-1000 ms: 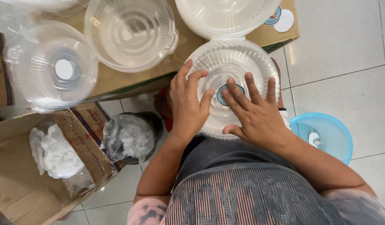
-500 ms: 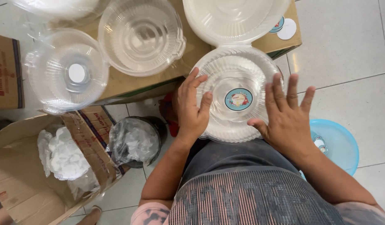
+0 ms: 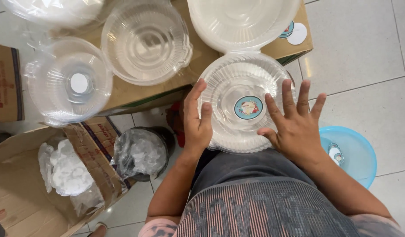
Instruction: Applying circular stickers to the lids of clear plastic food containers and organizing them on a cardboard box.
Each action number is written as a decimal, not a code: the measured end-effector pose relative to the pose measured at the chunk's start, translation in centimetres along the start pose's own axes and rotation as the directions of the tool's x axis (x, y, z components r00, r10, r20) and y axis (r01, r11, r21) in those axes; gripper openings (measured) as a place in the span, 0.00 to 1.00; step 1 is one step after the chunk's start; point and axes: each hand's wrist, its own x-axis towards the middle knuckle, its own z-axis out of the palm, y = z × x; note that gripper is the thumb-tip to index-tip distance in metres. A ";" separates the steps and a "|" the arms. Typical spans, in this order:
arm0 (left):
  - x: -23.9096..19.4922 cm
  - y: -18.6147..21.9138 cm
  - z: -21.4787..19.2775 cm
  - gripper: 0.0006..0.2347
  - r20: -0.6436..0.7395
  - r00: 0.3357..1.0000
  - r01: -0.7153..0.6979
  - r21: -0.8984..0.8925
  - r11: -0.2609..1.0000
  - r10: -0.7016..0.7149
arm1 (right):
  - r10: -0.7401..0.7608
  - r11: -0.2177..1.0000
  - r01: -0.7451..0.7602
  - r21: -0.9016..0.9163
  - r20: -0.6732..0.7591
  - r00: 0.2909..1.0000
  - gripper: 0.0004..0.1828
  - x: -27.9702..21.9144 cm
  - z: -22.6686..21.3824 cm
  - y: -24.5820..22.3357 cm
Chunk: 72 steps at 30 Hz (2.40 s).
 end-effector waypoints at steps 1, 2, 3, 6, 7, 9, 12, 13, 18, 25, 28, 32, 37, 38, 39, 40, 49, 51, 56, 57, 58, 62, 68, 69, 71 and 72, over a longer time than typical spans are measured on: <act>0.0 0.1 0.2 0.19 0.001 1.000 0.001 -0.002 1.000 -0.001 | 0.002 1.000 -0.002 -0.001 0.001 1.000 0.51 0.1 0.0 -0.3; 0.0 0.2 0.3 0.21 -0.012 1.000 0.000 -0.014 1.000 0.000 | -0.011 1.000 0.011 0.004 0.013 1.000 0.55 0.3 0.1 -0.7; 0.0 0.3 0.4 0.23 -0.026 1.000 -0.001 -0.027 1.000 0.001 | -0.024 1.000 0.024 0.008 0.024 0.999 0.59 0.4 0.2 -1.0; -0.1 0.5 0.9 0.25 0.006 0.999 -0.048 0.110 0.993 0.048 | -0.289 0.954 0.282 0.097 0.063 0.955 0.61 0.7 3.1 -4.0; -0.3 0.5 0.8 0.25 0.007 0.998 -0.056 0.110 0.992 0.055 | -0.288 0.955 0.283 0.093 0.057 0.956 0.61 0.7 2.2 -4.2; -0.1 0.1 0.5 0.25 0.003 0.999 -0.040 0.029 0.999 0.040 | -0.500 0.847 0.483 0.222 0.021 0.866 0.56 1.5 0.8 -4.4; -0.3 1.3 -0.8 0.28 0.118 0.983 0.137 0.045 0.990 -0.142 | -0.265 0.786 0.165 0.595 0.083 0.961 0.53 1.4 -1.9 -0.2; -0.3 1.9 -1.2 0.28 0.113 0.984 0.136 0.050 0.989 -0.141 | -0.270 0.783 0.170 0.598 0.081 0.959 0.53 1.2 -2.8 1.7; 1.2 5.7 -2.3 0.33 0.270 0.950 0.148 0.059 0.987 -0.158 | -0.035 0.944 -0.137 0.299 0.505 0.863 0.86 -1.7 -3.2 9.7; 4.7 5.2 -3.8 0.37 0.369 0.926 0.047 -0.322 0.946 0.079 | -0.142 0.602 -0.028 0.798 0.141 0.980 0.73 -1.1 -6.8 9.2; 7.1 4.8 -3.9 0.47 0.429 0.845 -0.117 -0.435 0.893 0.320 | -0.136 0.372 0.014 0.928 0.040 0.990 0.75 0.9 -7.8 8.9; 11.0 4.0 -1.7 0.33 0.106 0.994 -0.007 0.018 1.000 0.005 | -0.206 0.289 0.246 0.925 -0.190 0.960 0.61 4.7 -7.5 8.7; 13.1 6.1 -0.3 0.10 -0.192 0.973 0.128 -0.020 0.992 -0.129 | -0.203 0.015 0.347 0.938 -0.337 0.919 0.47 10.5 -2.8 13.4; 13.3 6.6 -0.5 0.09 -0.182 0.983 0.024 0.054 0.998 -0.014 | -0.142 -0.090 0.275 0.957 -0.286 0.948 0.44 11.9 -1.9 13.6; 13.4 7.1 -0.8 0.09 -0.164 0.981 -0.080 0.126 0.989 0.100 | -0.086 -0.199 0.206 0.958 -0.227 0.970 0.41 13.2 -0.9 13.7; 14.5 7.1 -1.5 0.09 -0.164 0.981 -0.083 0.126 0.988 0.104 | -0.087 -0.198 0.209 0.957 -0.230 0.969 0.41 13.8 2.1 14.5; 18.0 -3.7 -22.2 0.16 -0.649 0.677 0.030 -0.445 0.895 -0.346 | -0.188 0.943 0.221 0.248 -0.150 0.971 0.32 14.4 8.3 14.7; 15.2 -16.3 -27.2 0.38 -0.820 0.391 0.348 -0.289 0.892 -0.418 | -0.115 0.957 0.158 0.243 -0.179 0.977 0.31 13.9 8.3 14.0; 9.4 -18.8 -24.2 0.40 -0.940 0.326 0.679 0.159 0.717 -0.101 | -0.036 0.972 0.061 0.225 -0.112 0.993 0.30 14.1 7.6 13.0; 9.0 -17.1 -23.1 0.41 -0.940 0.339 0.698 0.270 0.664 0.026 | -0.003 0.974 0.022 0.227 -0.082 0.997 0.29 14.0 7.4 12.8; 9.1 -16.5 -23.3 0.41 -0.941 0.337 0.699 0.266 0.664 0.023 | -0.006 0.974 0.024 0.224 -0.080 0.997 0.29 13.9 7.4 12.7; 10.1 -16.8 -25.3 0.53 -0.988 0.143 0.632 0.048 0.773 -0.056 | -0.022 0.967 0.038 0.253 -0.068 0.997 0.31 13.9 6.9 12.6; 11.5 -12.7 -21.7 0.42 -0.860 0.351 0.572 0.510 0.642 0.370 | 0.046 0.959 -0.015 0.281 -0.103 0.994 0.26 13.9 6.8 11.3; 12.1 -13.6 -21.4 0.36 -0.654 0.543 0.419 0.754 0.506 0.527 | 0.046 0.962 -0.014 0.274 -0.108 0.993 0.26 13.9 7.0 11.4; 13.6 -9.2 -17.9 0.34 -0.561 0.772 0.429 0.806 0.408 0.299 | 0.043 0.960 -0.011 0.280 -0.106 0.993 0.26 13.8 6.7 11.1; 14.8 -6.8 -16.2 0.35 -0.420 0.907 0.388 0.863 0.324 0.033 | 0.044 0.959 -0.008 0.285 -0.119 0.992 0.25 14.1 6.4 11.1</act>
